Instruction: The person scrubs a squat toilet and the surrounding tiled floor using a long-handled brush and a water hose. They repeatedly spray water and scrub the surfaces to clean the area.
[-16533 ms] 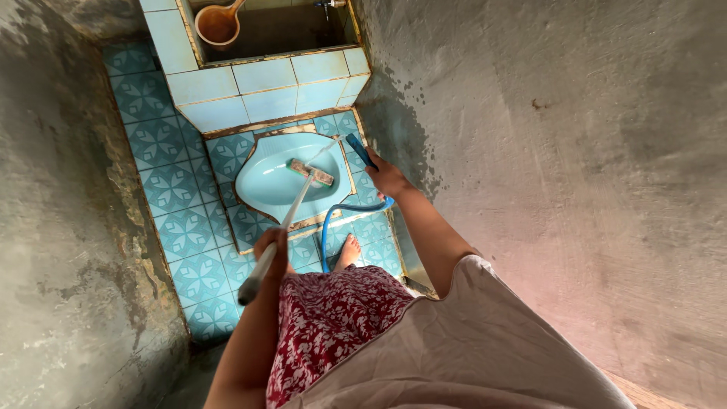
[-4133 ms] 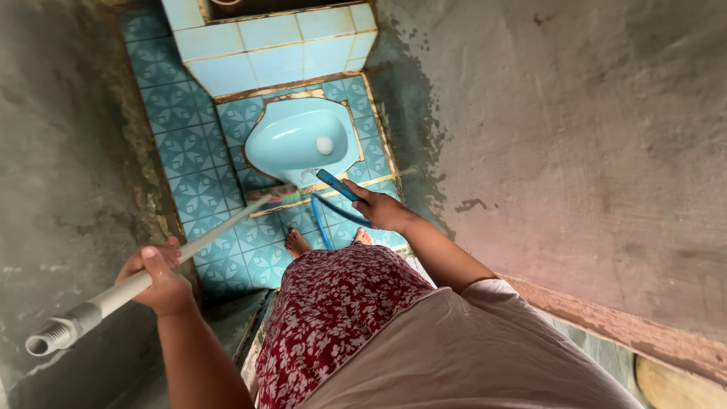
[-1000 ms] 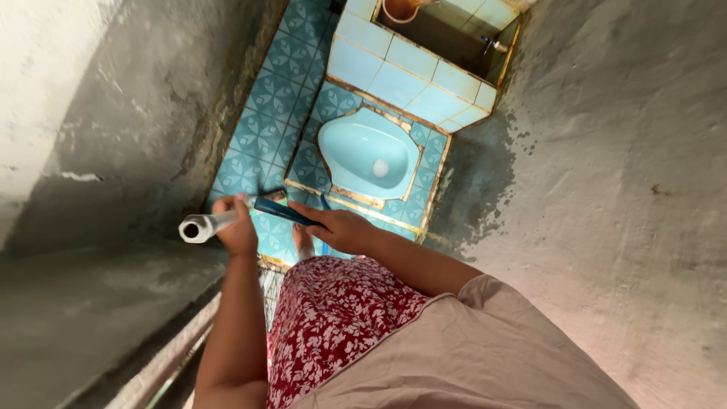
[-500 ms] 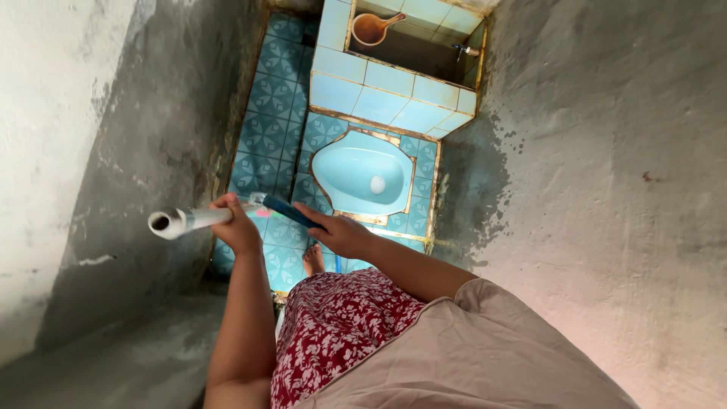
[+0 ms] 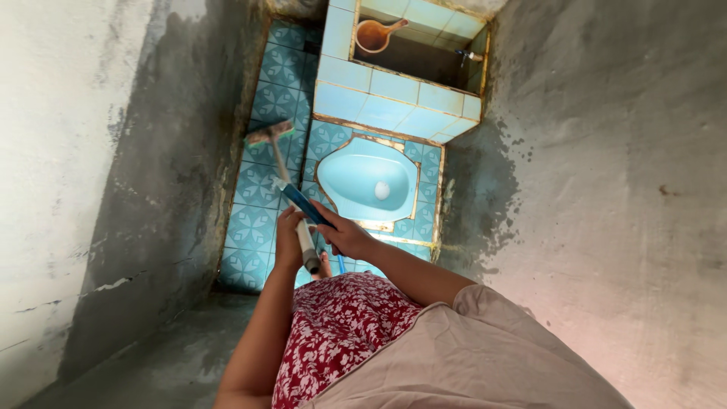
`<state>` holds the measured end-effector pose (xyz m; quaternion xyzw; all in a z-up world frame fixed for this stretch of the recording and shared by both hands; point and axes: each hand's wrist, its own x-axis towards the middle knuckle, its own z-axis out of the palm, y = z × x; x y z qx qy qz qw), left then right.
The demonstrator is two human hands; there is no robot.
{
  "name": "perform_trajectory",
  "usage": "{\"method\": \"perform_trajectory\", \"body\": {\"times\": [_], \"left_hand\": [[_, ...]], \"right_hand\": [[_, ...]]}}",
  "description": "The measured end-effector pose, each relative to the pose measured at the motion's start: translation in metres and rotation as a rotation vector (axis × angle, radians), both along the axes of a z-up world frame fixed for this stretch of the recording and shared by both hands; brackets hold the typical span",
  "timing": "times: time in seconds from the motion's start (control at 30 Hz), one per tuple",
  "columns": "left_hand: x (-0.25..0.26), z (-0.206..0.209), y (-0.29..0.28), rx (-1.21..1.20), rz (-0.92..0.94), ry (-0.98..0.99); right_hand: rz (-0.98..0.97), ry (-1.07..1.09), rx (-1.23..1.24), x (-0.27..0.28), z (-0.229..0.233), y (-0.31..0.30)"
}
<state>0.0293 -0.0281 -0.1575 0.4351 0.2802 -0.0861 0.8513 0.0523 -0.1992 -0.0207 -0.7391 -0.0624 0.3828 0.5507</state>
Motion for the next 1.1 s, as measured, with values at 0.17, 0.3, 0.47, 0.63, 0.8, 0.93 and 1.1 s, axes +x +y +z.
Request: {"method": "perform_trajectory", "body": {"times": [0.17, 0.3, 0.47, 0.63, 0.8, 0.93, 1.1], "left_hand": [[0.006, -0.006, 0.008, 0.459, -0.45, -0.005], [0.012, 0.002, 0.007, 0.055, -0.361, 0.062], [0.018, 0.024, -0.007, 0.23, -0.496, 0.217], [0.023, 0.03, -0.022, 0.166, -0.485, 0.138], [0.021, 0.031, -0.031, 0.044, -0.43, 0.051], [0.022, 0.044, -0.03, 0.003, -0.379, 0.054], [0.025, 0.066, -0.033, -0.04, -0.293, 0.064]], "right_hand": [[-0.146, 0.123, 0.103, -0.011, -0.031, 0.003], [-0.233, 0.175, 0.034, -0.014, -0.051, 0.003], [-0.275, 0.203, 0.034, -0.009, -0.058, 0.001], [-0.273, 0.177, -0.053, -0.01, -0.061, 0.001], [-0.347, 0.16, 0.023, -0.012, -0.073, -0.013], [-0.27, 0.087, 0.009, -0.015, -0.077, -0.027], [-0.219, 0.244, 0.129, -0.038, -0.068, -0.035]]}}
